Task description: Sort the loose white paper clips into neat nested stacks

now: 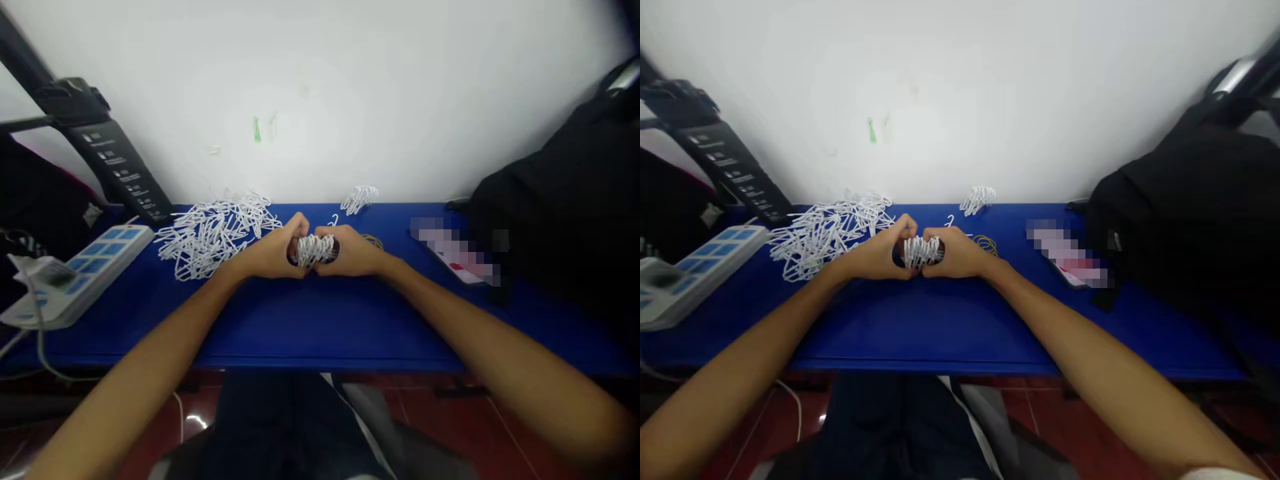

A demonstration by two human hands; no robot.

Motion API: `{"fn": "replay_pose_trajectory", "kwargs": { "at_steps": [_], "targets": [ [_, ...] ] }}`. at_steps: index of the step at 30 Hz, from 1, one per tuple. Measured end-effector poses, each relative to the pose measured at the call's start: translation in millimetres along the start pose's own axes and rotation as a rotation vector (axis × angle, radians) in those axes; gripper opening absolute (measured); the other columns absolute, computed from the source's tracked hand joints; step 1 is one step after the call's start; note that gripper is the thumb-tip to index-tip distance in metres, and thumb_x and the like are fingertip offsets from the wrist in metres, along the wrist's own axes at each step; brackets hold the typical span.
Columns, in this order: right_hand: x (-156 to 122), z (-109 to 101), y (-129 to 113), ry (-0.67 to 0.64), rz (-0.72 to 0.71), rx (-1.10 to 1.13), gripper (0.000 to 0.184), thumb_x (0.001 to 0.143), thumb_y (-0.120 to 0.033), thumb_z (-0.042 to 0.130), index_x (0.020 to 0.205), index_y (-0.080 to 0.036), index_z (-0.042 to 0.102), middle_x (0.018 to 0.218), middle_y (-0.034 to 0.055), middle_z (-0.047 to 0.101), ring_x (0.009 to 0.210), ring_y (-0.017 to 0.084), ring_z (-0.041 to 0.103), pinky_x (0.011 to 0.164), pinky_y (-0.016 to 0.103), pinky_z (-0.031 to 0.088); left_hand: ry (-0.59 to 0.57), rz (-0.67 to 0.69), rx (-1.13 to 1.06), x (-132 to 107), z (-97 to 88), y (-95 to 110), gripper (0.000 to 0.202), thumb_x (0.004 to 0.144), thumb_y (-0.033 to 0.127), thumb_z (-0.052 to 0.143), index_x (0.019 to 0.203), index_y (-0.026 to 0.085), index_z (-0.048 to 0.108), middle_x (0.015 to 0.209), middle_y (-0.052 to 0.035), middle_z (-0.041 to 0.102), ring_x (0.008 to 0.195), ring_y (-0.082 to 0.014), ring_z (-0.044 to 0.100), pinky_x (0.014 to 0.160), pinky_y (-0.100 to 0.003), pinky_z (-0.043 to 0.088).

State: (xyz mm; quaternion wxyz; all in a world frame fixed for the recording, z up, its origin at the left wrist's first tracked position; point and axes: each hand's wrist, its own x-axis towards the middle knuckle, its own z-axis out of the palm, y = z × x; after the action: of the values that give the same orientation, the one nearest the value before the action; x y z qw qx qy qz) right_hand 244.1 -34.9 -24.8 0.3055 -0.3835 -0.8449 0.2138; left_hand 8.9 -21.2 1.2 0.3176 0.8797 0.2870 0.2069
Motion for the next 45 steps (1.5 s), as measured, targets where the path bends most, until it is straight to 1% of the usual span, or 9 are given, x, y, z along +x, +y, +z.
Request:
{"fn": "replay_pose_trajectory", "kwargs": {
  "at_steps": [10, 15, 23, 29, 31, 34, 37, 42, 45],
  "targets": [
    [-4, -2, 1, -0.028, -0.020, 0.152, 0.042, 0.076, -0.051, 0.087, 0.096, -0.019, 0.068, 0.081, -0.0018, 0.066, 0.070, 0.015, 0.054, 0.064, 0.027, 0.039, 0.034, -0.013, -0.051, 2, 0.5, -3, 0.065, 0.068, 0.026, 0.085, 0.115, 0.025, 0.041, 0.085, 0.0041, 0.065, 0.074, -0.0173, 0.065, 0.070, -0.030, 0.050],
    [-2, 2, 4, 0.016, -0.044, 0.135, 0.035, 0.077, -0.047, 0.085, 0.090, -0.018, 0.070, 0.077, -0.0020, 0.065, 0.068, 0.015, 0.053, 0.063, 0.027, 0.039, -0.002, -0.006, -0.106, 1, -1.4, -2, 0.065, 0.069, 0.030, 0.088, 0.113, 0.025, 0.041, 0.087, 0.0029, 0.067, 0.076, -0.0180, 0.066, 0.071, -0.030, 0.052],
    [-1, -6, 0, -0.036, -0.008, 0.109, 0.022, 0.076, -0.035, 0.081, 0.083, -0.015, 0.073, 0.066, -0.0029, 0.066, 0.061, 0.014, 0.053, 0.059, 0.026, 0.038, -0.024, 0.026, -0.225, 2, -1.4, -8, 0.060, 0.073, 0.028, 0.086, 0.109, 0.026, 0.038, 0.094, 0.0009, 0.068, 0.081, -0.0172, 0.066, 0.074, -0.030, 0.053],
    [0, -13, 2, -0.076, -0.089, 0.125, 0.038, 0.078, -0.053, 0.085, 0.085, -0.017, 0.075, 0.088, 0.0032, 0.071, 0.075, 0.017, 0.060, 0.069, 0.028, 0.044, -0.045, 0.005, -0.161, 1, -2.8, -8, 0.067, 0.075, 0.034, 0.086, 0.125, 0.025, 0.043, 0.101, -0.0009, 0.067, 0.086, -0.0182, 0.064, 0.080, -0.033, 0.053],
    [0, -14, 3, -0.090, -0.076, 0.098, 0.042, 0.079, -0.056, 0.084, 0.085, -0.016, 0.074, 0.085, 0.0028, 0.069, 0.073, 0.016, 0.057, 0.068, 0.028, 0.043, -0.060, -0.033, -0.088, 0, -5.9, -6, 0.064, 0.076, 0.038, 0.086, 0.128, 0.023, 0.049, 0.105, -0.0028, 0.067, 0.090, -0.0193, 0.064, 0.083, -0.034, 0.053],
    [0, -15, 2, -0.134, -0.002, 0.098, 0.046, 0.080, -0.060, 0.082, 0.083, -0.015, 0.073, 0.070, -0.0015, 0.061, 0.064, 0.013, 0.049, 0.060, 0.027, 0.036, -0.093, -0.075, -0.002, 1, -9.9, -3, 0.054, 0.075, 0.042, 0.087, 0.118, 0.019, 0.062, 0.104, -0.0045, 0.067, 0.093, -0.0212, 0.064, 0.085, -0.035, 0.052],
    [0, -16, 3, -0.149, 0.027, 0.117, 0.048, 0.079, -0.061, 0.082, 0.079, -0.015, 0.072, 0.064, -0.0029, 0.057, 0.060, 0.012, 0.043, 0.057, 0.027, 0.031, -0.099, -0.079, 0.043, 2, -8.1, -2, 0.057, 0.069, 0.042, 0.092, 0.113, 0.018, 0.064, 0.100, -0.0042, 0.068, 0.091, -0.0219, 0.064, 0.081, -0.033, 0.052],
    [1, -16, 6, -0.173, 0.038, 0.150, 0.046, 0.079, -0.059, 0.083, 0.089, -0.015, 0.072, 0.075, -0.0009, 0.065, 0.066, 0.013, 0.049, 0.060, 0.026, 0.035, 0.038, -0.069, 0.122, 6, 4.8, 0, 0.046, 0.072, 0.047, 0.089, 0.096, 0.018, 0.063, 0.087, -0.0005, 0.068, 0.077, -0.0182, 0.061, 0.068, -0.029, 0.046],
    [1, -17, 4, -0.200, 0.027, 0.129, 0.046, 0.083, -0.059, 0.080, 0.093, -0.016, 0.071, 0.076, -0.0009, 0.066, 0.067, 0.014, 0.050, 0.060, 0.026, 0.035, 0.061, -0.067, 0.109, 7, 8.5, 1, 0.038, 0.074, 0.042, 0.087, 0.090, 0.018, 0.063, 0.080, 0.0019, 0.066, 0.072, -0.0160, 0.059, 0.065, -0.027, 0.044]
  ]
}}
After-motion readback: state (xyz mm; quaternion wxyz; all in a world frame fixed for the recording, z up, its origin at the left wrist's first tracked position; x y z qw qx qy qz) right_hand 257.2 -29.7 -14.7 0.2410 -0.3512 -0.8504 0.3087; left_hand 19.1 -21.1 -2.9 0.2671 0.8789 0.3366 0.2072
